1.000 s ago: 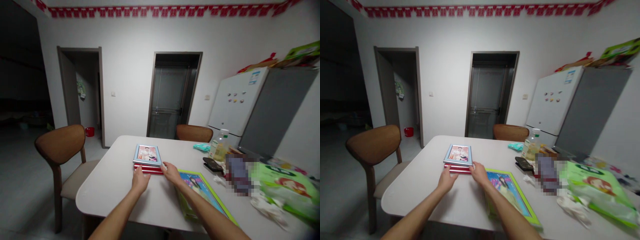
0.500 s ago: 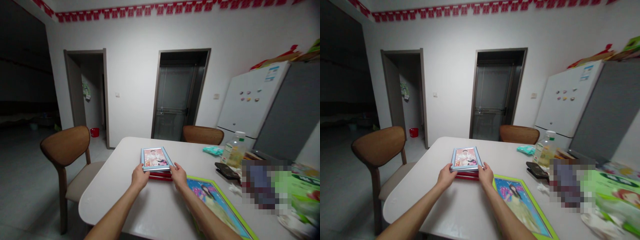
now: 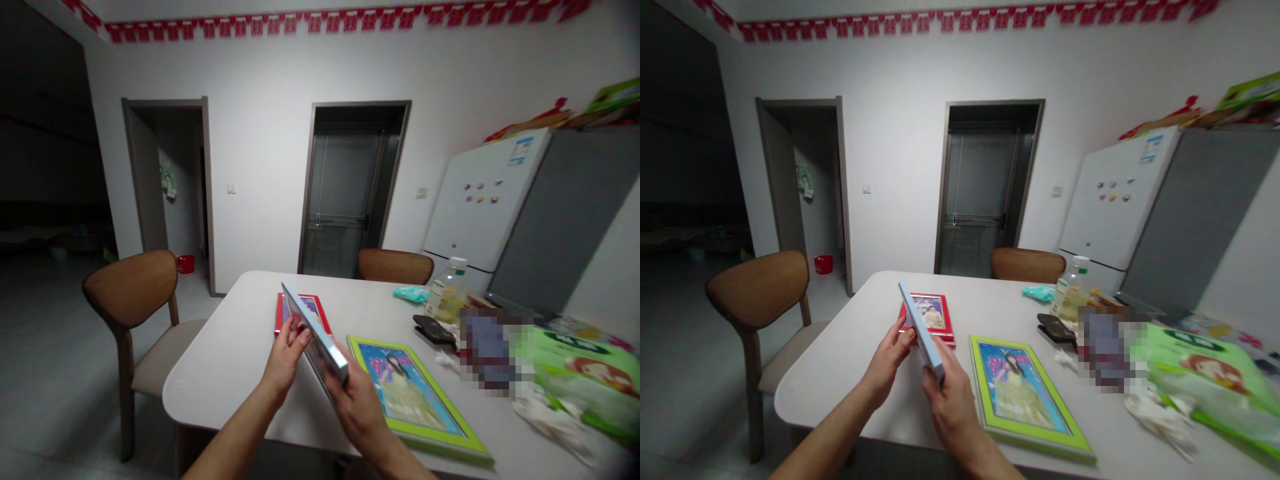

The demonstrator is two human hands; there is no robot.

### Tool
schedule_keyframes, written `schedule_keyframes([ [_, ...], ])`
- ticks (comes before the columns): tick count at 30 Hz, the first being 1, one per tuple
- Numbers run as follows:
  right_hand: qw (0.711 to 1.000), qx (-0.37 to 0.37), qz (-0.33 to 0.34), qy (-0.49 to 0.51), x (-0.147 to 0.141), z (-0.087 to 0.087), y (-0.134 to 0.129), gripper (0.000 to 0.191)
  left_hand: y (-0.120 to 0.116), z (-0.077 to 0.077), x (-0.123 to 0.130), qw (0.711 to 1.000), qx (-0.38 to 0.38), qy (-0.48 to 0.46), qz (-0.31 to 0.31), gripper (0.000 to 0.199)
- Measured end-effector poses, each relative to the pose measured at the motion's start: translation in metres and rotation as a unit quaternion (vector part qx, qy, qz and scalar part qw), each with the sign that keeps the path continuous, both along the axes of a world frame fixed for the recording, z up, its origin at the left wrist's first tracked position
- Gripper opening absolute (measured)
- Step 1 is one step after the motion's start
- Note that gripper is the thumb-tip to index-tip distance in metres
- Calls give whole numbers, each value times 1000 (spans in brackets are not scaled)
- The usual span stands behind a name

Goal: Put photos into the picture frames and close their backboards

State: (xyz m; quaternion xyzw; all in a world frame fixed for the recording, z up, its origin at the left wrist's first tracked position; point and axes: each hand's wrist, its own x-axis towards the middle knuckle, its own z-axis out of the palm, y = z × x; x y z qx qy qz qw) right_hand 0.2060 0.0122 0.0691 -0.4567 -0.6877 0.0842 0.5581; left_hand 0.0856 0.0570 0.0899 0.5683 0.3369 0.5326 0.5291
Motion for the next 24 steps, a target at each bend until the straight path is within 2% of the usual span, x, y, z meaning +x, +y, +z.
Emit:
schedule_keyframes([
  [2,988,36,42,-142,-3,-9,-17,48,-14,4,-6,992,-24,-109,-55,48],
  [4,971,45,46,-231,-6,-23,-26,59,-24,0,-12,982,-48,-159,-91,45],
  [8,945,5,43,-323,-11,-51,-31,71,-30,-24,-25,978,-83,-159,-105,39],
  [12,933,-49,37,-354,-21,-68,-29,77,-22,-47,-32,983,-98,-115,-106,39],
  [14,929,-75,29,-361,-26,-72,-27,77,-16,-57,-35,989,-91,-78,-90,43],
  [18,914,-124,36,-384,-37,-77,-24,72,-7,-77,-43,997,-36,71,11,54],
  [20,907,-145,43,-392,-42,-79,-23,67,-7,-83,-48,983,-12,175,53,55],
  [24,908,-183,63,-371,-47,-80,-22,62,-11,-87,-54,936,13,337,101,56],
])
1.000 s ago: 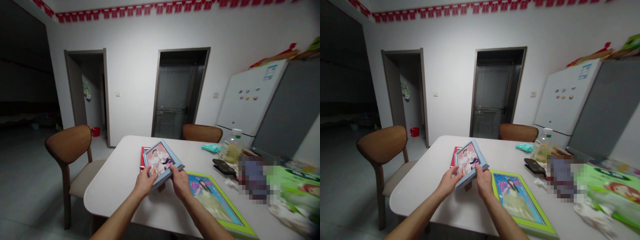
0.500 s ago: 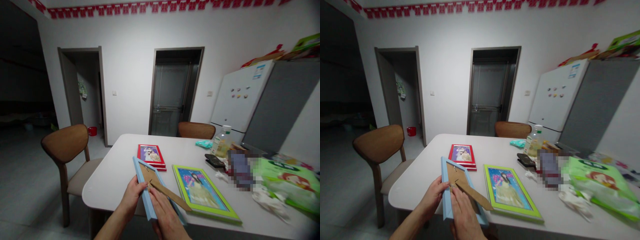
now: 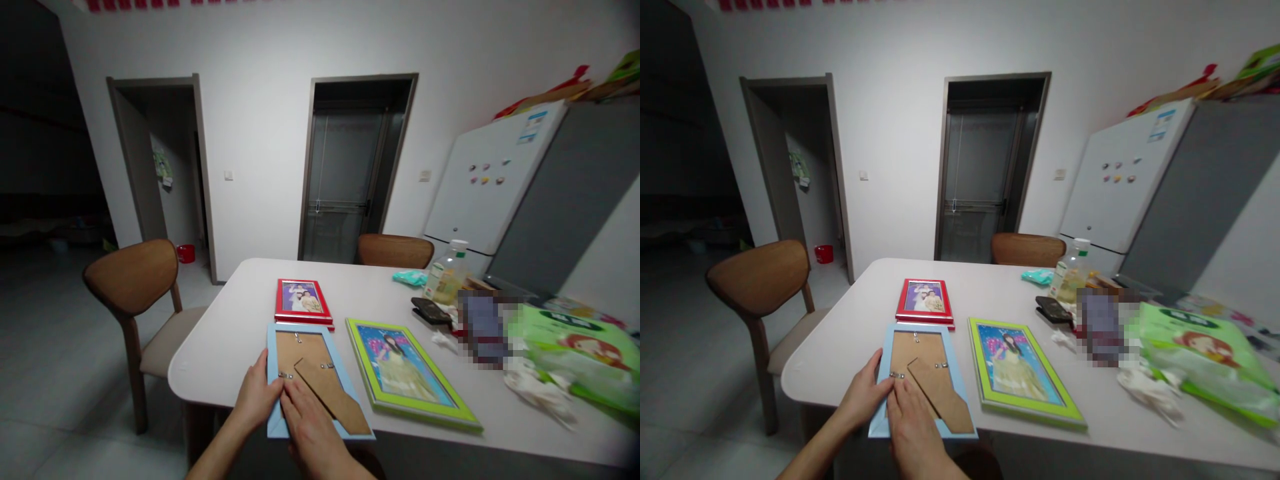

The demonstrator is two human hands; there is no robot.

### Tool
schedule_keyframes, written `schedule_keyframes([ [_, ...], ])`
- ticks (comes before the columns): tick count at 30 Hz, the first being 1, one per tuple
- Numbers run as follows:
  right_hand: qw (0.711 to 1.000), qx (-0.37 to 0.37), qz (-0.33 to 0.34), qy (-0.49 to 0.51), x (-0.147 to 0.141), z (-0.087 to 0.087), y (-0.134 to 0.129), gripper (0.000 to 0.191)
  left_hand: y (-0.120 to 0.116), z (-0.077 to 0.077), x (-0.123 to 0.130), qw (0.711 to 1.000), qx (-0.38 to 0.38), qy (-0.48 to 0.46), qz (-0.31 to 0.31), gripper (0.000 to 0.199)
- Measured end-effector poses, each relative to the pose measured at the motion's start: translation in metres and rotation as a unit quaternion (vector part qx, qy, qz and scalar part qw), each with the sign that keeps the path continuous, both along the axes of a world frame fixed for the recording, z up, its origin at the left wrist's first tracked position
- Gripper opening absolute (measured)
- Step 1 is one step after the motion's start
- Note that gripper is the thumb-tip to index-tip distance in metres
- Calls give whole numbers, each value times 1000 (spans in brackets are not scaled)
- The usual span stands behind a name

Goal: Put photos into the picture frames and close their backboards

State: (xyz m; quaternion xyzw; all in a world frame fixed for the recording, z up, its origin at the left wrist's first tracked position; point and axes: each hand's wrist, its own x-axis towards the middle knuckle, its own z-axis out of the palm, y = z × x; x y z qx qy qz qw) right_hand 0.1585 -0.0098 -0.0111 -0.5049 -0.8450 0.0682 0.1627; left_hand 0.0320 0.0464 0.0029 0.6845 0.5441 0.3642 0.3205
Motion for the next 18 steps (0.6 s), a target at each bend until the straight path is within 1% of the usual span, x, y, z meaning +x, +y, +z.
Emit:
schedule_keyframes([
  [3,998,-30,41,44,7,11,-1,66,-2,0,0,996,4,88,21,58],
  [5,995,-38,57,71,20,23,2,58,-4,0,0,991,8,127,30,58],
  [6,995,-35,43,79,28,28,5,51,-5,-1,0,990,10,139,32,58],
  [7,996,-28,13,82,37,33,9,44,-5,-1,0,989,10,147,33,59],
  [9,995,-10,-74,71,56,37,22,38,-7,-1,0,988,8,153,29,59],
  [10,992,-4,-110,60,65,36,29,36,-8,-1,0,988,8,154,25,60],
  [12,989,2,-142,38,78,31,43,29,-9,-1,0,987,13,159,19,60],
  [15,988,20,-150,24,85,21,58,25,-10,-3,-1,986,19,167,15,60],
  [18,986,38,-160,23,84,16,64,24,-10,-4,-1,986,16,164,13,60],
])
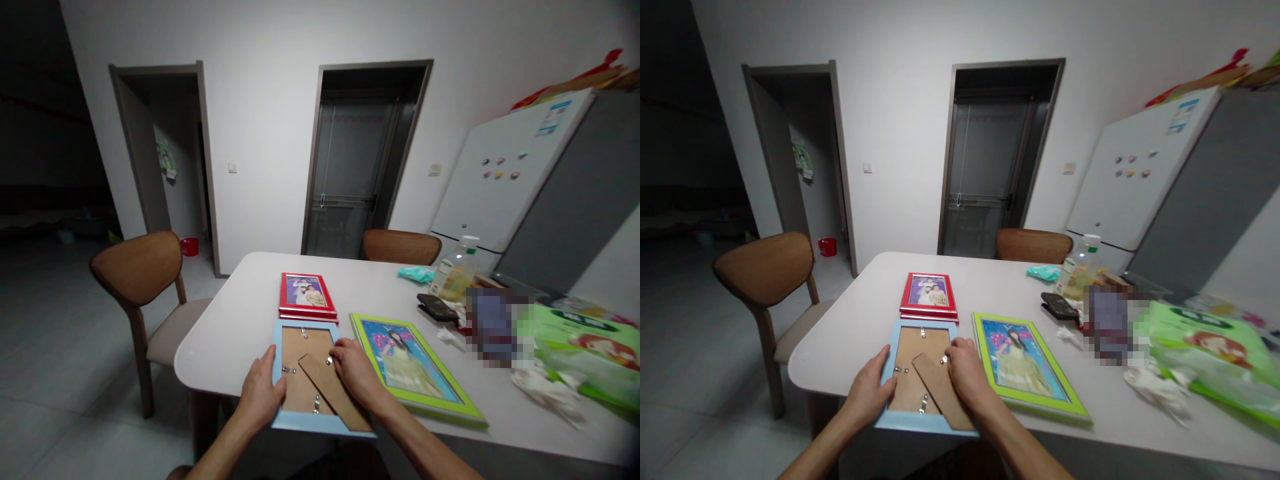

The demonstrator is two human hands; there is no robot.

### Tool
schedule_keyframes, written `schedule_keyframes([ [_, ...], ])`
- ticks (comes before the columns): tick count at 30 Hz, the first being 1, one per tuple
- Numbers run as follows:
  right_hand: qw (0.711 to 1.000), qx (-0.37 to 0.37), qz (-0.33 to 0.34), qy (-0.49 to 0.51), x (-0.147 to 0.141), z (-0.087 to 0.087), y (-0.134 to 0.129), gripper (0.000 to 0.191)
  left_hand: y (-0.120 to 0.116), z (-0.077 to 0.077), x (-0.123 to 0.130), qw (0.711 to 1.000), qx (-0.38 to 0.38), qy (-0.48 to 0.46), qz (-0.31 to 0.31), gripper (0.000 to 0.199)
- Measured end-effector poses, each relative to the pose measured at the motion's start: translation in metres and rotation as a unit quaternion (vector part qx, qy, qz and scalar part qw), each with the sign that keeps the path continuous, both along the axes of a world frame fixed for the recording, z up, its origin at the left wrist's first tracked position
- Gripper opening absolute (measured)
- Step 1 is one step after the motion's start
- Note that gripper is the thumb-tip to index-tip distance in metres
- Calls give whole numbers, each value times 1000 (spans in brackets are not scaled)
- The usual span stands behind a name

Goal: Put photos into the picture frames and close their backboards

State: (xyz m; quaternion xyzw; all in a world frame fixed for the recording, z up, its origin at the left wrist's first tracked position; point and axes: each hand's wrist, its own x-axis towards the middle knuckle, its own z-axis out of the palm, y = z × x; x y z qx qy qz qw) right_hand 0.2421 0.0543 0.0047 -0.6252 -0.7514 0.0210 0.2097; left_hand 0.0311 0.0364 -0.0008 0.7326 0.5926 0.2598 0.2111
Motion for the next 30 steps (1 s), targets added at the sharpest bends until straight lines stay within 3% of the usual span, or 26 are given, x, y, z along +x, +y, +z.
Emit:
schedule_keyframes([
  [7,999,25,20,14,-11,8,-9,26,0,-5,0,999,8,-50,13,61],
  [15,991,-4,133,24,-69,11,-13,21,1,-9,1,1000,22,-17,14,58],
  [23,994,4,107,14,-80,18,-10,20,1,-8,2,999,19,-25,11,56],
  [30,996,30,84,11,-84,13,-10,19,-1,-5,4,999,13,-33,21,55],
])
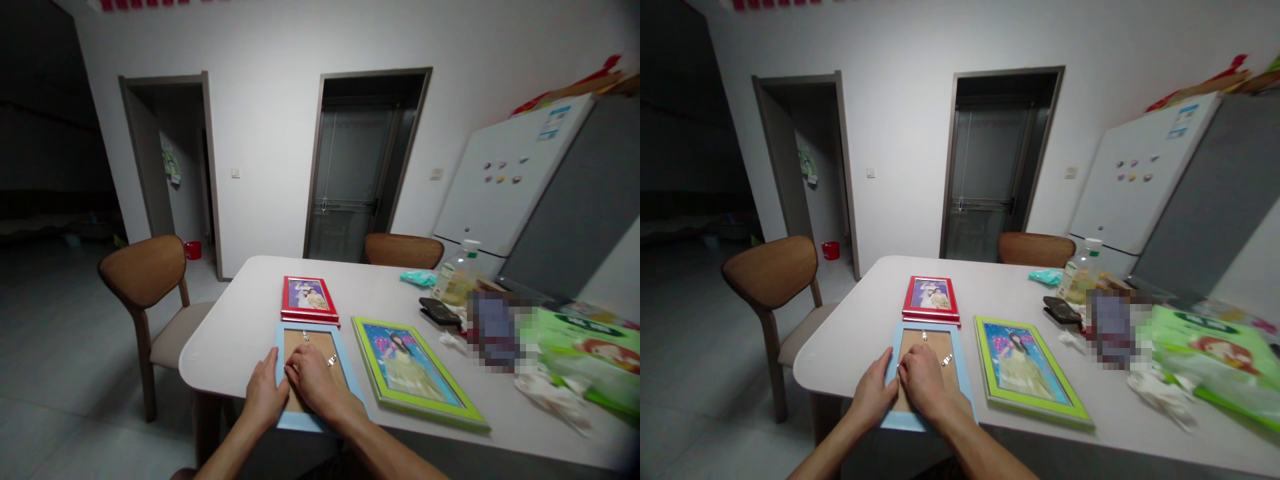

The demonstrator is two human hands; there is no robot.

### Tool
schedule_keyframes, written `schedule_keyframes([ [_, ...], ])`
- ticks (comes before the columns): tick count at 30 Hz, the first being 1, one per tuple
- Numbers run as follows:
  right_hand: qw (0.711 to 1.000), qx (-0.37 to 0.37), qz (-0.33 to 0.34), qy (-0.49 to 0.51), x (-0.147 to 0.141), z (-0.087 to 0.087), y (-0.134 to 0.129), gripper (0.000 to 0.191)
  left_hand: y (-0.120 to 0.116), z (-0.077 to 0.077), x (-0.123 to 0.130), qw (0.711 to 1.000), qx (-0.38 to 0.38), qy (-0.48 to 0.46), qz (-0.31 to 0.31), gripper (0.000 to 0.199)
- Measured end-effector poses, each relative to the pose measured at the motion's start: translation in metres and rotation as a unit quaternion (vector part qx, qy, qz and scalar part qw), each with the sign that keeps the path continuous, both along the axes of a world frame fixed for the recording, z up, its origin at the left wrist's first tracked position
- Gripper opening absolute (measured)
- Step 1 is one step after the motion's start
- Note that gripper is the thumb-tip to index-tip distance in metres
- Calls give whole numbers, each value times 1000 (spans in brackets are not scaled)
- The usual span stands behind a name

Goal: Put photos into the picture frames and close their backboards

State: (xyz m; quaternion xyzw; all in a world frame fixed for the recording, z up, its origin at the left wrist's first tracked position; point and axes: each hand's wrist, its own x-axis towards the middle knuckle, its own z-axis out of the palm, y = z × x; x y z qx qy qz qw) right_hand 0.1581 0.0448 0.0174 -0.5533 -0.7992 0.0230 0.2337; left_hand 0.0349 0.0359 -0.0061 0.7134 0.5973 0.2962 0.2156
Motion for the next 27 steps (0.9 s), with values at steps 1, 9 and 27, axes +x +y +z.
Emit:
schedule_keyframes([
  [1,1000,5,-13,1,-1,-1,2,19,0,0,0,1000,1,1,0,56],
  [9,990,-51,56,116,28,4,2,21,0,0,0,1000,-13,-4,8,59],
  [27,973,-112,140,142,56,9,-24,15,-1,1,0,1000,-1,-13,8,59],
])
